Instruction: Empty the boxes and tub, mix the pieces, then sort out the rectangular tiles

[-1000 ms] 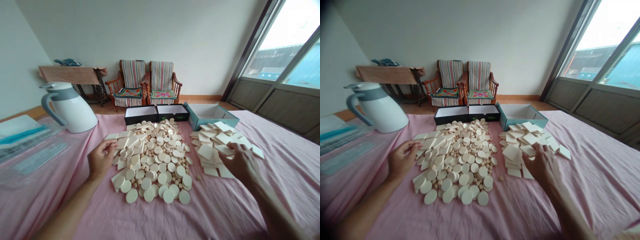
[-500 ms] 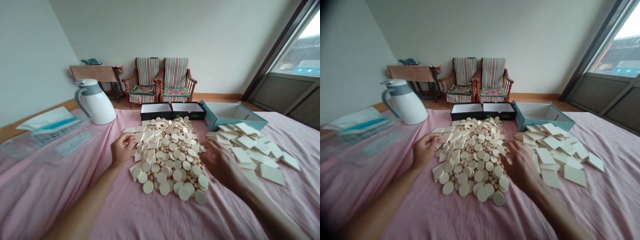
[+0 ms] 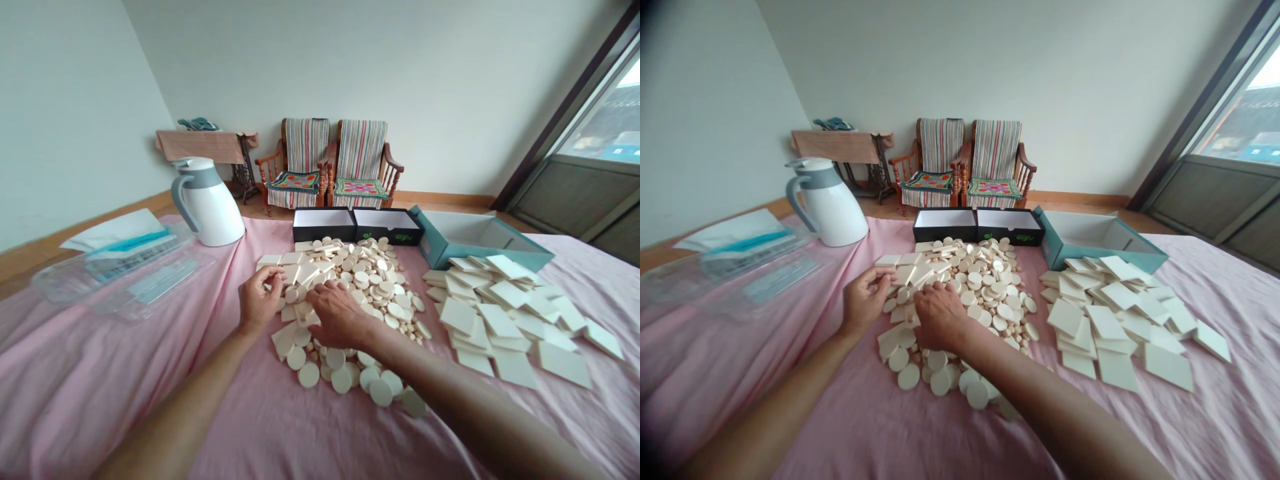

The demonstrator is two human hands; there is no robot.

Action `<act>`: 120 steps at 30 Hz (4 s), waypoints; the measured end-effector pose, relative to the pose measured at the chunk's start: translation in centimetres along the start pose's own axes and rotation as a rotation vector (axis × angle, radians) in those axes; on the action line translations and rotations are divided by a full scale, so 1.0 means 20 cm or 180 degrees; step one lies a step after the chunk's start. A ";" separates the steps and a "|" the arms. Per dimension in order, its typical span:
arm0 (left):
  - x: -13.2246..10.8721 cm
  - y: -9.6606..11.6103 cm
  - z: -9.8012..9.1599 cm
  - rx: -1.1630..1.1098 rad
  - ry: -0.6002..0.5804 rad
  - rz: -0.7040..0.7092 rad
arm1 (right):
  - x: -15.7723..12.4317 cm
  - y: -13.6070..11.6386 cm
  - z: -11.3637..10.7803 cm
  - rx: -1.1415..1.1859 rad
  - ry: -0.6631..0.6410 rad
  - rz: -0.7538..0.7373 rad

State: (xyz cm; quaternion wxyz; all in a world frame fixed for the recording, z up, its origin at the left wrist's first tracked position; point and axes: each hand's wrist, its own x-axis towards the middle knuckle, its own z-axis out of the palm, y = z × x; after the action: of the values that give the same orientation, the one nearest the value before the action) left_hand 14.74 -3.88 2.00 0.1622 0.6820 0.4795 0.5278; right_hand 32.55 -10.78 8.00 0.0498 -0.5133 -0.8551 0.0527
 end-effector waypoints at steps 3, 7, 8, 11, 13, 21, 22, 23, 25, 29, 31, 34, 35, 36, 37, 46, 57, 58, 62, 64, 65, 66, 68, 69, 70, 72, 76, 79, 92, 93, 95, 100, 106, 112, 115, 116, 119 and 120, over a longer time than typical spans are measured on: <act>0.00 0.01 0.00 -0.0013 0.0017 -0.0003 | 0.01 -0.01 0.01 -0.0021 -0.0015 0.0011; 0.01 0.03 0.00 0.0021 0.0036 0.0005 | 0.00 0.00 0.01 -0.0161 0.0061 -0.0056; 0.01 0.03 0.00 0.0038 0.0036 -0.0012 | 0.00 0.00 0.00 -0.0221 0.0113 -0.0053; 0.01 0.03 -0.01 0.0083 0.0050 -0.0039 | -0.05 0.01 -0.07 -0.0500 0.0425 -0.0043; 0.01 0.03 -0.01 0.0107 0.0072 0.0003 | -0.10 0.04 -0.12 -0.0700 0.0591 0.0018; 0.02 0.02 -0.02 0.0168 0.0057 -0.0010 | -0.59 0.50 -0.13 -0.0287 0.1349 0.1360; 0.02 0.02 -0.02 0.0159 0.0068 -0.0028 | -0.67 0.58 -0.11 -0.0299 0.1440 0.1510; 0.02 0.02 -0.02 0.0141 0.0069 -0.0049 | -0.75 0.65 -0.09 -0.0330 0.1551 0.1637; 0.02 0.00 -0.01 0.0098 0.0054 -0.0093 | -0.89 0.78 -0.05 -0.0396 0.1683 0.1955; 0.03 -0.02 0.00 0.0065 0.0023 -0.0119 | -1.05 0.93 -0.01 -0.0461 0.1867 0.2246; 0.03 -0.02 0.00 0.0092 0.0027 -0.0089 | -1.04 0.92 -0.01 -0.0424 0.2045 0.2234; 0.02 0.00 0.00 0.0068 0.0066 -0.0099 | -0.90 0.78 -0.03 -0.0039 0.2162 0.1905; 0.02 0.00 0.00 0.0045 0.0079 -0.0118 | -0.83 0.70 -0.03 0.0146 0.2077 0.1689; 0.02 0.00 0.00 0.0023 0.0088 -0.0135 | -0.76 0.61 -0.04 0.0301 0.1905 0.1448; 0.02 0.01 0.00 0.0014 0.0093 -0.0143 | -0.69 0.51 -0.04 0.0410 0.1721 0.1171; 0.02 0.00 -0.01 0.0043 0.0113 -0.0078 | -0.18 -0.13 0.05 0.0379 0.0385 -0.0629; 0.02 -0.01 0.00 0.0025 0.0086 -0.0003 | 0.03 -0.29 0.14 -0.0289 0.0161 -0.0659; 0.02 0.00 0.00 0.0027 0.0086 -0.0006 | 0.03 -0.28 0.14 -0.0318 0.0121 -0.0668; 0.02 0.02 -0.01 0.0039 0.0097 -0.0012 | 0.03 -0.25 0.12 -0.0353 0.0156 -0.0772; 0.02 0.02 -0.01 0.0063 0.0095 -0.0027 | 0.03 -0.22 0.12 -0.0205 0.0312 -0.0751; 0.02 0.02 -0.02 0.0079 0.0094 -0.0035 | 0.03 -0.19 0.11 -0.0060 0.0405 -0.0677; 0.02 0.02 -0.02 0.0097 0.0087 -0.0036 | 0.03 -0.16 0.11 0.0145 0.0506 -0.0555; 0.03 0.01 -0.02 0.0116 0.0067 -0.0017 | 0.04 -0.09 0.10 0.0704 0.0729 -0.0200; 0.03 0.00 -0.02 0.0121 0.0068 0.0002 | 0.04 -0.04 0.10 0.1022 0.0860 0.0005; 0.03 0.00 -0.02 0.0132 0.0070 0.0020 | 0.03 0.01 0.09 0.1320 0.1008 0.0217; 0.03 -0.01 -0.02 0.0154 0.0082 0.0037 | -0.01 0.12 0.06 0.1718 0.1333 0.0554; 0.03 0.00 -0.02 0.0168 0.0061 0.0017 | -0.23 0.35 -0.05 0.1487 0.1825 0.0812; 0.02 0.01 -0.02 0.0176 0.0030 -0.0002 | -0.47 0.51 -0.13 0.0608 0.1766 0.1133; 0.00 0.02 0.02 0.0066 -0.0053 -0.0004 | -0.65 0.63 -0.11 0.0123 0.1493 0.0984; 0.00 0.02 0.02 0.0067 -0.0042 -0.0024 | -0.61 0.53 -0.09 0.0388 0.1312 0.0671; 0.00 0.02 0.01 0.0063 -0.0027 -0.0036 | -0.55 0.35 -0.05 0.0691 0.0663 -0.0018; -0.01 0.03 0.01 0.0021 -0.0049 0.0009 | -0.38 0.14 0.07 0.0357 0.0256 -0.0500; -0.01 0.02 0.01 0.0062 -0.0102 -0.0005 | -0.12 0.24 0.08 -0.0070 0.0134 -0.0480; -0.01 0.04 0.00 0.0106 -0.0132 -0.0045 | -0.09 0.26 0.03 -0.0196 0.0108 -0.0466; -0.01 0.05 0.01 0.0108 -0.0142 -0.0025 | -0.09 0.23 0.02 -0.0397 0.0064 -0.0332; -0.01 0.05 0.01 0.0105 -0.0142 -0.0009 | -0.09 0.22 0.02 -0.0454 0.0030 -0.0289; -0.01 0.03 0.00 0.0074 -0.0122 0.0002 | -0.08 0.20 0.01 -0.0582 -0.0066 -0.0222; 0.00 0.03 0.00 0.0058 -0.0117 -0.0008 | -0.08 0.19 0.00 -0.0620 -0.0087 -0.0218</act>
State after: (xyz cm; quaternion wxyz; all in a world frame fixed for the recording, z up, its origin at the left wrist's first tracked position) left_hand 15.08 -4.21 2.38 0.1655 0.6925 0.4821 0.5106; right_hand 36.61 -10.44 7.32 -0.0103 -0.4854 -0.8739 -0.0255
